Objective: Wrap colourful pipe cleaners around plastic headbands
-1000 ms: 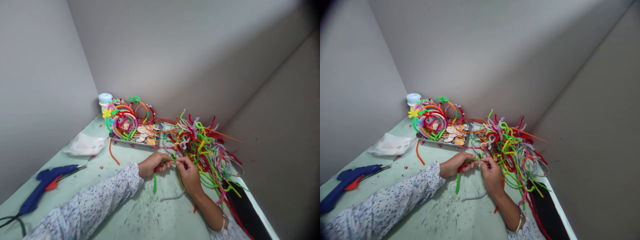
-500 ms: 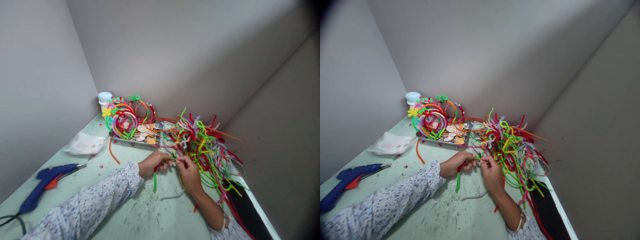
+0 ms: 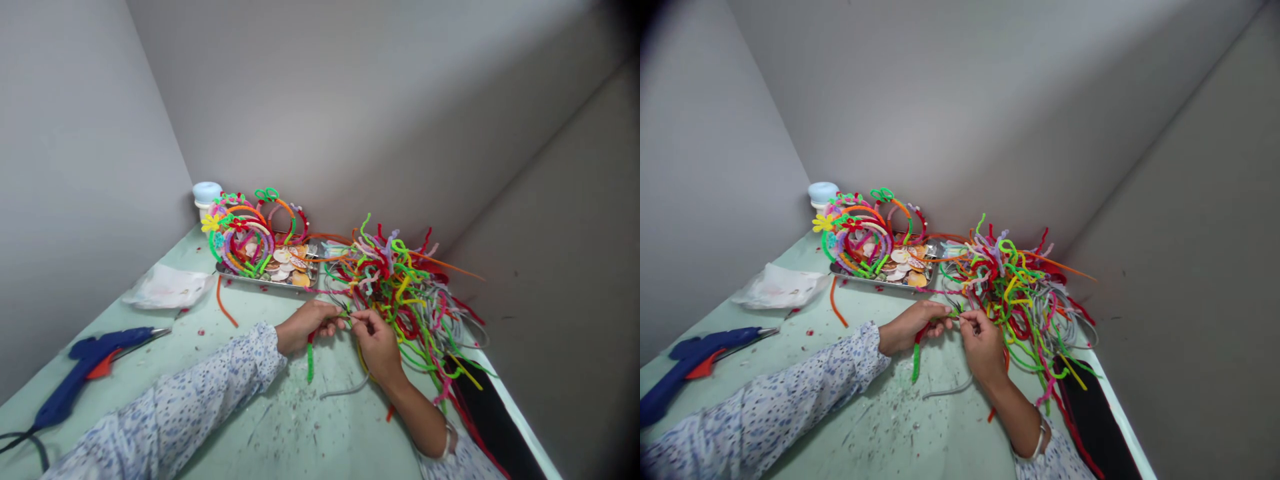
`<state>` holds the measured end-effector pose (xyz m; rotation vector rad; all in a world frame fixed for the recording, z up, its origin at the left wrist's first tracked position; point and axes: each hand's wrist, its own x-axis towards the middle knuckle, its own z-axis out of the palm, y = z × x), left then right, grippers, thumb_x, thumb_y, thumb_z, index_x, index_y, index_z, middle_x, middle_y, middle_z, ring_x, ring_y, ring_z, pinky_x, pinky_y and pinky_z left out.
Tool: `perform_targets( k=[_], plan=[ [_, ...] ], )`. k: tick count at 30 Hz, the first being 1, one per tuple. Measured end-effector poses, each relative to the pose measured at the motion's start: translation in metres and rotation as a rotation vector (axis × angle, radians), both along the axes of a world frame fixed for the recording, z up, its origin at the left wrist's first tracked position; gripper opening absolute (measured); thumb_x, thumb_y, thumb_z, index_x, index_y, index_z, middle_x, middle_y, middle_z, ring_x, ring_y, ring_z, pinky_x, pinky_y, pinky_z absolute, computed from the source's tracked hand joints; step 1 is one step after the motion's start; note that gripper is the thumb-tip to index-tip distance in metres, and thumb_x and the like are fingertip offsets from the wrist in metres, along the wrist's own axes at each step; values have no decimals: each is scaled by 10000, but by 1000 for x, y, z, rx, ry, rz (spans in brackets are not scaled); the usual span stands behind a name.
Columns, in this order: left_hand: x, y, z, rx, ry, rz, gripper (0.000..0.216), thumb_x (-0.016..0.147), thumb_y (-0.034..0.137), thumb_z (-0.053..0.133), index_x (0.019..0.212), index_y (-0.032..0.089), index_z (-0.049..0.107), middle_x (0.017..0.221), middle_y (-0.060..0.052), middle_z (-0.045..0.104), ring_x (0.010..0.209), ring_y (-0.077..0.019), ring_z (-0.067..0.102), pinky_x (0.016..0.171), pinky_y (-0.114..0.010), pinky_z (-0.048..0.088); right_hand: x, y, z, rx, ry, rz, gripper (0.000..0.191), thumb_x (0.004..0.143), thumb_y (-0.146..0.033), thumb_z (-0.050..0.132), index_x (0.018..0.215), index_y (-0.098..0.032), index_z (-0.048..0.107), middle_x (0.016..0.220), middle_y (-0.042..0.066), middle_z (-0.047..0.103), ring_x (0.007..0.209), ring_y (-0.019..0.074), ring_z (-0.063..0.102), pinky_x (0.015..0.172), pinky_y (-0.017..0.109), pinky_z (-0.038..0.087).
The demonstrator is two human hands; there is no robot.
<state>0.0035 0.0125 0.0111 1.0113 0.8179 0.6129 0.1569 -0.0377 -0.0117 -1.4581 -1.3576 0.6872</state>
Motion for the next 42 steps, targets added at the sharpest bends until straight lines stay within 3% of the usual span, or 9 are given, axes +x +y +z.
perform_targets(
  k=[10, 19, 26, 34, 39, 42],
  plan=[
    [-1, 0, -3, 19, -16, 12, 261, 736, 354, 597, 788, 99, 623, 750, -32, 628, 472, -22, 470, 439, -137, 332, -1, 0, -4, -9, 19, 5, 175, 806, -342, 526, 833, -178, 582, 606, -24, 540, 556, 134, 478, 520, 223, 368],
    [1, 1, -5, 143, 40, 23, 252, 745, 358, 575, 761, 110, 615, 675, -20, 621, 449, -41, 487, 416, -158, 311, 0, -1, -2, -26, 2, 12, 189, 802, -347, 516, 813, -174, 592, 550, -39, 485, 497, 116, 414, 469, 212, 316],
    [2, -5, 2, 355, 157, 39, 209, 786, 319, 515, 781, 130, 603, 646, 5, 607, 422, -48, 459, 418, -165, 320, -1, -1, -1, -25, 11, 25, 210, 792, -377, 514, 795, -182, 592, 539, -34, 498, 487, 122, 412, 467, 219, 315],
    [2, -9, -7, 670, 225, 46, 136, 788, 246, 532, 834, 140, 605, 671, 14, 572, 540, -85, 502, 540, -198, 392, -1, -2, 1, -63, 28, 51, 216, 787, -385, 513, 831, -189, 594, 579, -27, 541, 488, 125, 430, 472, 226, 313],
    [-1, -11, -4, 1011, 425, 66, 130, 817, 178, 493, 830, 155, 620, 789, -17, 625, 739, -122, 548, 684, -217, 398, -2, -3, 2, -72, 39, 42, 248, 768, -411, 524, 828, -185, 605, 575, -16, 551, 490, 132, 437, 466, 230, 305],
    [-3, -12, -2, 1191, 586, 28, 148, 830, 160, 469, 858, 168, 614, 837, -27, 613, 772, -130, 545, 691, -221, 387, -2, -3, 2, -77, 39, 41, 248, 761, -415, 527, 815, -188, 612, 537, -29, 520, 467, 126, 411, 456, 230, 292]
  ],
)
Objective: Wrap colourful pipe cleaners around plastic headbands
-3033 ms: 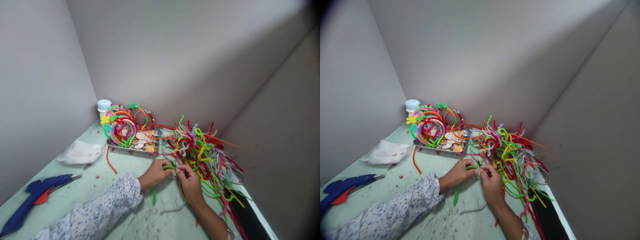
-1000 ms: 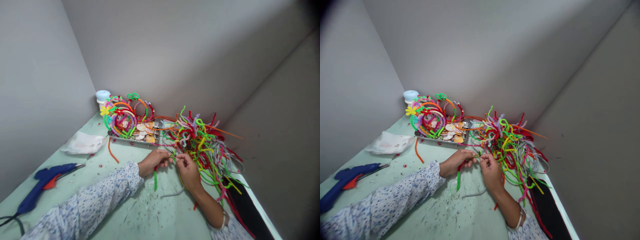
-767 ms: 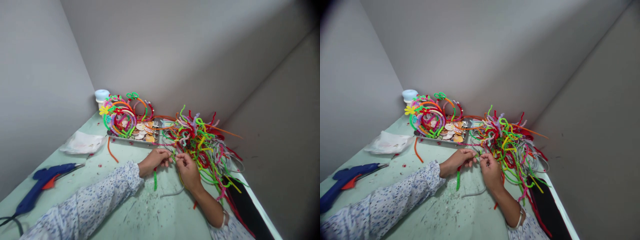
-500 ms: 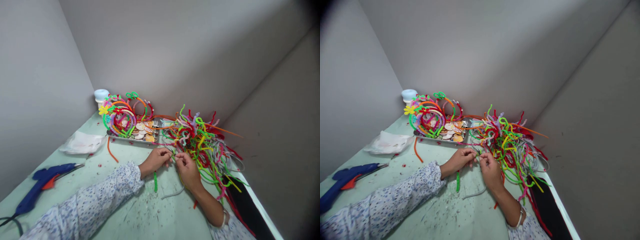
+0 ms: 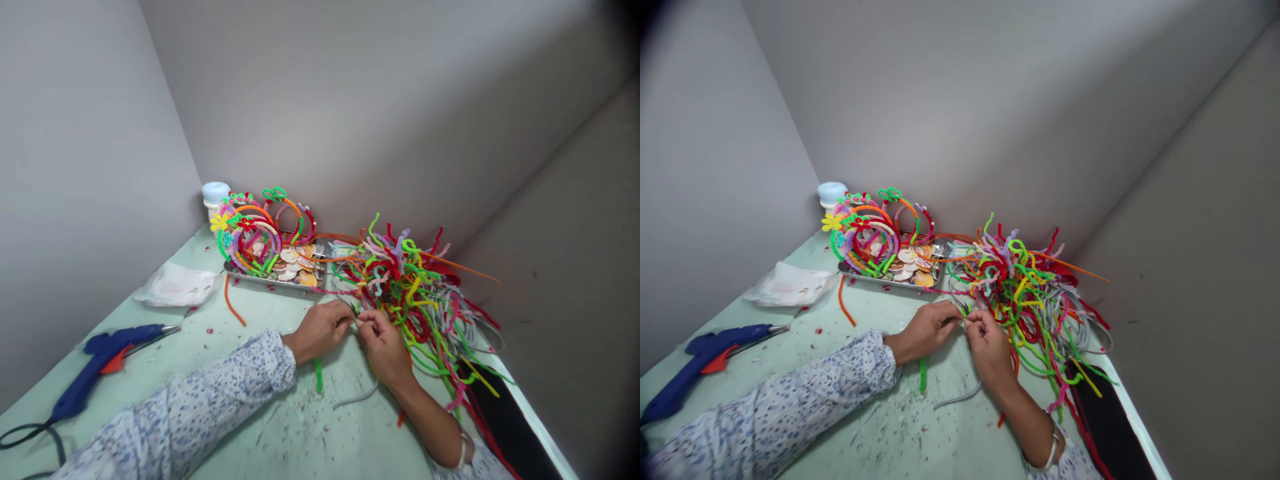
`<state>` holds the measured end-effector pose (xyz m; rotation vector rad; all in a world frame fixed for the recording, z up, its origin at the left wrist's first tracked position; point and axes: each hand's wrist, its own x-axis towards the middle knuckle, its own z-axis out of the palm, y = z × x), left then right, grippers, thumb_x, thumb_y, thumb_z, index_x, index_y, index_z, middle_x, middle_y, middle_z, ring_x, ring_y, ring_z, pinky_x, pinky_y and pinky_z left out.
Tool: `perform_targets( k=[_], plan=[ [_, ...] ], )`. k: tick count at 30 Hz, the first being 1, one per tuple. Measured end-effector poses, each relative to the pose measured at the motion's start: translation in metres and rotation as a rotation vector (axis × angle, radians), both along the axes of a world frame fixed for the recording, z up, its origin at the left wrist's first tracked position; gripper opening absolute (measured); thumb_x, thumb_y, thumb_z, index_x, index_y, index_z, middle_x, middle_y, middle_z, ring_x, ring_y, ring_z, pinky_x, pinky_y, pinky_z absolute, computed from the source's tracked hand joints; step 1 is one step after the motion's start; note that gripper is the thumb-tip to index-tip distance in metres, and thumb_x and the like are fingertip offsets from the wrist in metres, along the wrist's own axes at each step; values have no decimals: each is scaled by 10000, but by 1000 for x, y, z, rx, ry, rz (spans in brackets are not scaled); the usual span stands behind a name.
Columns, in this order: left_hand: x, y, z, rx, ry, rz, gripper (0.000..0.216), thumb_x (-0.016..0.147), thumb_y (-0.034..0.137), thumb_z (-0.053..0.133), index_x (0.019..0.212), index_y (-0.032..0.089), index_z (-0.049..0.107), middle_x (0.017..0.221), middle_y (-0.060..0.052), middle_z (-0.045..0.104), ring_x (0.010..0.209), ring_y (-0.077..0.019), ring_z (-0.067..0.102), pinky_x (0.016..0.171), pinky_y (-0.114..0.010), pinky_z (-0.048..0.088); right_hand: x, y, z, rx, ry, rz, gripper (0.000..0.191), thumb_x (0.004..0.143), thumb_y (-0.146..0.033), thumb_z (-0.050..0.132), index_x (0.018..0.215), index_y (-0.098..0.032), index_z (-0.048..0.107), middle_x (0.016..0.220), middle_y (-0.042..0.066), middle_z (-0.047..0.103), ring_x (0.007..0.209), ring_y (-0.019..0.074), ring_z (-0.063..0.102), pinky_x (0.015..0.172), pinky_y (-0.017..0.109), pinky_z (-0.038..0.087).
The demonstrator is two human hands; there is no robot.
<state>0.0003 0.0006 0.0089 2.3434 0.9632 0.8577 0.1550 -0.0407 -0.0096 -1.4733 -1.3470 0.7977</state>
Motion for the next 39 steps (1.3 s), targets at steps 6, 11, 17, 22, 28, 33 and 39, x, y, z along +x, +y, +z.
perform_targets(
  k=[6, 11, 17, 22, 28, 33, 39],
  plan=[
    [-3, -3, 2, 241, 305, 10, 144, 825, 154, 448, 870, 175, 583, 847, -38, 579, 719, -141, 527, 605, -233, 358, 1, 0, -3, -40, 12, 37, 227, 790, -395, 518, 841, -185, 589, 552, -41, 470, 475, 119, 381, 442, 217, 273],
    [-2, -5, 1, 195, 221, 26, 144, 808, 138, 452, 861, 171, 582, 835, -39, 582, 721, -137, 527, 618, -231, 367, 2, 1, -4, -16, -20, 47, 199, 809, -364, 504, 849, -186, 582, 576, -38, 476, 492, 119, 388, 449, 215, 277],
    [6, -4, -3, -217, -218, 65, 156, 831, 252, 474, 768, 160, 582, 710, -8, 592, 670, -115, 529, 618, -215, 390, 2, 0, -2, 34, -90, 56, 194, 812, -354, 509, 856, -183, 592, 627, -19, 539, 558, 141, 454, 509, 225, 339],
    [10, 2, -6, -607, -369, 106, 296, 811, 400, 490, 643, 157, 516, 486, 37, 471, 430, -82, 422, 447, -202, 320, 2, -1, -1, 44, -126, 77, 175, 816, -342, 516, 846, -184, 586, 658, -10, 570, 565, 140, 475, 523, 230, 357],
    [10, 2, -9, -660, -297, 103, 317, 792, 442, 490, 669, 153, 536, 539, 20, 529, 416, -81, 432, 437, -208, 315, 1, -1, 2, 49, -98, 73, 184, 810, -350, 521, 837, -184, 595, 655, -1, 583, 584, 154, 493, 540, 239, 364],
    [9, 0, -8, -454, -173, 149, 286, 812, 383, 469, 693, 146, 574, 588, 10, 559, 537, -103, 466, 522, -217, 330, 1, 0, 0, 32, -52, 65, 238, 805, -406, 526, 836, -182, 601, 638, -2, 565, 556, 154, 466, 510, 239, 331],
    [9, -3, -3, -319, -71, 163, 218, 833, 297, 451, 743, 151, 585, 657, -6, 580, 621, -121, 494, 572, -223, 343, 2, 2, -4, 5, 0, 65, 242, 794, -412, 535, 839, -183, 599, 633, -5, 561, 539, 142, 449, 491, 233, 318]
  ],
)
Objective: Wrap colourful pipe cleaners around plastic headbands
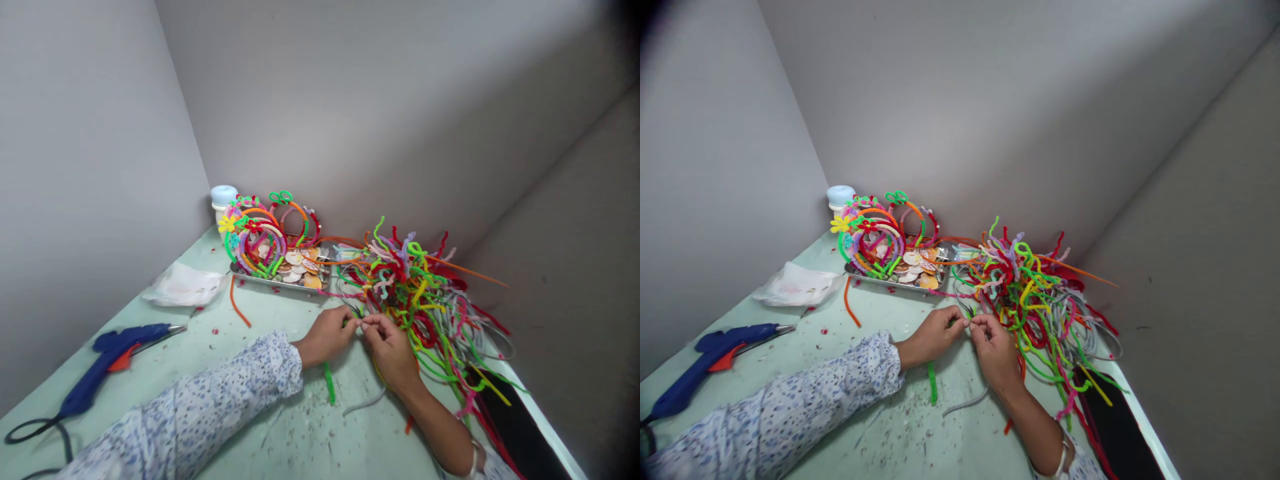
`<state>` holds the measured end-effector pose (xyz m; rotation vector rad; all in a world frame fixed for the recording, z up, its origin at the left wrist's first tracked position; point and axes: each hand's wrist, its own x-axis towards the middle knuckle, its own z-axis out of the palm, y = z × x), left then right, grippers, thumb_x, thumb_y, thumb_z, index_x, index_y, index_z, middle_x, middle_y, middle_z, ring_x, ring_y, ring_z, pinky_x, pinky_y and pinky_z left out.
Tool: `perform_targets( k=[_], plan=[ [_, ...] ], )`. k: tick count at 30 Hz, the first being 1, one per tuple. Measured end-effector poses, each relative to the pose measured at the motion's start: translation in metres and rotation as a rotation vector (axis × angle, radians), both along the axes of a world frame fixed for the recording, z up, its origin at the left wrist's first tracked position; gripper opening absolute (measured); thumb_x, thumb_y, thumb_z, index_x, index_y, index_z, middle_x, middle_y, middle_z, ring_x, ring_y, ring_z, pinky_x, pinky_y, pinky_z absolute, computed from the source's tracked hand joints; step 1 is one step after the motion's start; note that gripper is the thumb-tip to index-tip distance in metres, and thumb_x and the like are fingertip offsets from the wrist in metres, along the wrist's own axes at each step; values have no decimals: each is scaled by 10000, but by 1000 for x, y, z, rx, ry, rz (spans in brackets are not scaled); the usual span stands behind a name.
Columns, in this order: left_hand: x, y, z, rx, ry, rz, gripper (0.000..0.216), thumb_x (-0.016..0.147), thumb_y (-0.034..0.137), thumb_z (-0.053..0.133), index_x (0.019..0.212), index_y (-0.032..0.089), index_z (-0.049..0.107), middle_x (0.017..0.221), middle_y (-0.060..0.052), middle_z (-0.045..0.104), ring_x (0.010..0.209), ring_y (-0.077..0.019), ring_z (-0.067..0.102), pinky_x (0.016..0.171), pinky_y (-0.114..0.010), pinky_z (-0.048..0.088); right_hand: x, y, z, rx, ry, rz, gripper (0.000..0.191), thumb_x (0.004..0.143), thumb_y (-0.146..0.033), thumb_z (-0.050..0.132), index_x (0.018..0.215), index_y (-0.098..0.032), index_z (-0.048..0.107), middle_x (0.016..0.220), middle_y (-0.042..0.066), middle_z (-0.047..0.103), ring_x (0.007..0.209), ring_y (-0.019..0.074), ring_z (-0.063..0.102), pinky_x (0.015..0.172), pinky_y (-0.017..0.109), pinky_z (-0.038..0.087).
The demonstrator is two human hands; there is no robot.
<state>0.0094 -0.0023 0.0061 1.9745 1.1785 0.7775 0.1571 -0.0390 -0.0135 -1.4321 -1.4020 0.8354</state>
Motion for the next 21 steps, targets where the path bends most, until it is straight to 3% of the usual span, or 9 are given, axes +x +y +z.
perform_targets(
  k=[10, 21],
  plan=[
    [-2, 0, -5, 232, 288, -25, 252, 895, 327, 374, 867, 159, 560, 791, -65, 642, 706, -172, 573, 611, -262, 362, 0, 2, 2, -58, 44, 7, 236, 776, -406, 541, 833, -186, 605, 577, -33, 514, 500, 126, 416, 470, 228, 297],
    [-3, 1, -12, 224, 300, -2, 259, 897, 318, 361, 868, 165, 568, 754, -59, 635, 662, -164, 571, 577, -261, 349, 0, 4, 1, -76, 50, -5, 239, 766, -359, 531, 922, -185, 581, 586, -33, 511, 527, 141, 445, 490, 236, 339]
  ],
)
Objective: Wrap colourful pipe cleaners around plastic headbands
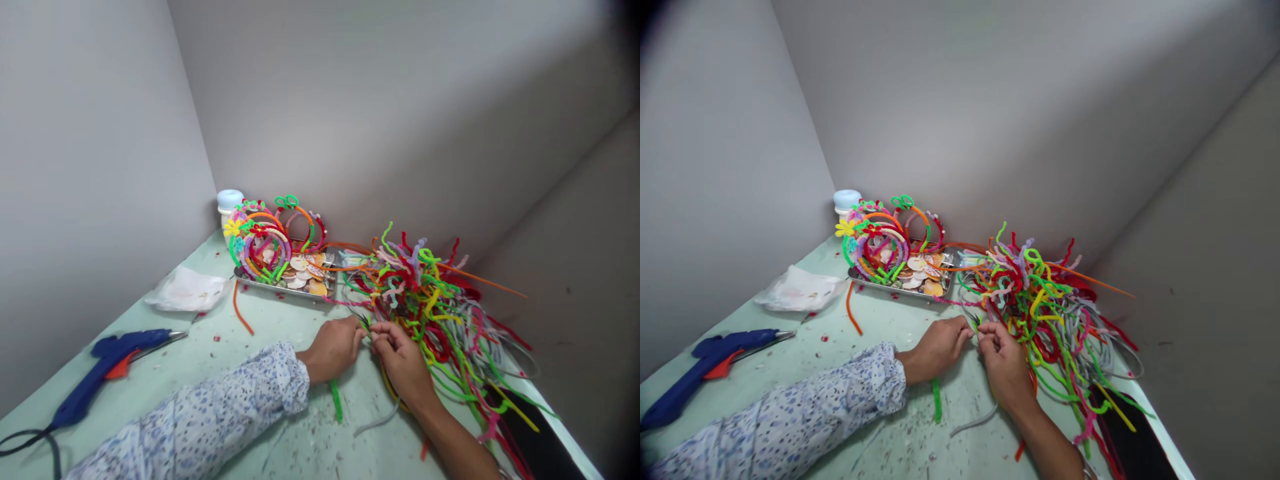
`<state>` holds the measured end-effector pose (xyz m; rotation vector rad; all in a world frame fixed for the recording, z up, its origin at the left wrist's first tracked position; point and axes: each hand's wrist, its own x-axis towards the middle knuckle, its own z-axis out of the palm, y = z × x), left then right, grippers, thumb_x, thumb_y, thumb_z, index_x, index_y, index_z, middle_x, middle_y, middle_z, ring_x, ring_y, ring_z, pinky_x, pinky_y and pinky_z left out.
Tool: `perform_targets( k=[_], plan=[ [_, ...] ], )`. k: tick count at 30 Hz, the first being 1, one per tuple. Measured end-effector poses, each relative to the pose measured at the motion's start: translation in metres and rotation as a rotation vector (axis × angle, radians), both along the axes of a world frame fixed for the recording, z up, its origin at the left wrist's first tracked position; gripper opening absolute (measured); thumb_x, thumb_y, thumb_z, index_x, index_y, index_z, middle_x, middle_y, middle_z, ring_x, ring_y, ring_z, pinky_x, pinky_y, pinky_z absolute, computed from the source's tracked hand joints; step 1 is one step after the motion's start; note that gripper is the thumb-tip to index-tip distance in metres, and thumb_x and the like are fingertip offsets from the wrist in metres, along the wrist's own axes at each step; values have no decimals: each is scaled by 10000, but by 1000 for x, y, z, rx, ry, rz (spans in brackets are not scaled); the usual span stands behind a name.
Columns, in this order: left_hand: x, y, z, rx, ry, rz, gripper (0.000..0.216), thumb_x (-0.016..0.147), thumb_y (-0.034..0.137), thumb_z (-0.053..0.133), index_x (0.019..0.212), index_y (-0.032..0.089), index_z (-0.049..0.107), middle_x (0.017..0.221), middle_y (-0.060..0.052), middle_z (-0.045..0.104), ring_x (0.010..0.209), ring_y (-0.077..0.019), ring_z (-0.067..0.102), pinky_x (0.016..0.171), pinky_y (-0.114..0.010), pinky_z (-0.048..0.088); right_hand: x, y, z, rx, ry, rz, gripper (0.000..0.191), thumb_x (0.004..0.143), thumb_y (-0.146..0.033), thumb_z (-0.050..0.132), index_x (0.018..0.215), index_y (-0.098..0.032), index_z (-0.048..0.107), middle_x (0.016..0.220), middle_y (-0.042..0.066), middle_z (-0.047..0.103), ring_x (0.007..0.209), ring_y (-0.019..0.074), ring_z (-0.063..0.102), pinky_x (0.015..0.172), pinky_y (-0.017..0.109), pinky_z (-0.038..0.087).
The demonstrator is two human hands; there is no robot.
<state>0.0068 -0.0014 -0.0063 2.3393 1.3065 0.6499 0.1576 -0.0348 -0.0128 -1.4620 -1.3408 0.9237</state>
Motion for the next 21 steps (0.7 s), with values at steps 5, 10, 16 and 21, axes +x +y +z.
perform_targets(
  k=[5, 10, 16, 21],
  plan=[
    [1, 1, 0, -17, -68, -18, 243, 890, 304, 376, 847, 163, 569, 753, -52, 630, 661, -152, 553, 582, -249, 354, 1, 1, -1, -18, 24, -1, 227, 771, -343, 527, 930, -187, 570, 568, -46, 487, 498, 130, 421, 468, 232, 326],
    [1, 3, 1, -104, -248, -48, 229, 877, 309, 412, 811, 168, 580, 743, -24, 626, 669, -131, 537, 599, -226, 363, 1, 2, 2, -13, 19, -18, 226, 771, -349, 533, 923, -187, 575, 568, -43, 509, 482, 129, 437, 454, 233, 324],
    [0, 3, 0, -127, -269, -32, 186, 850, 290, 449, 805, 169, 584, 712, -15, 614, 631, -126, 519, 571, -225, 346, 1, 3, 2, -25, 30, -28, 231, 759, -375, 548, 902, -195, 572, 558, -39, 514, 495, 145, 466, 470, 244, 344],
    [1, 2, 0, -64, -227, -23, 172, 849, 271, 438, 793, 171, 565, 713, -24, 609, 634, -131, 519, 573, -230, 344, 1, 3, -1, -23, 42, -21, 215, 762, -357, 543, 907, -202, 574, 571, -38, 536, 511, 143, 471, 473, 238, 343]
  ],
)
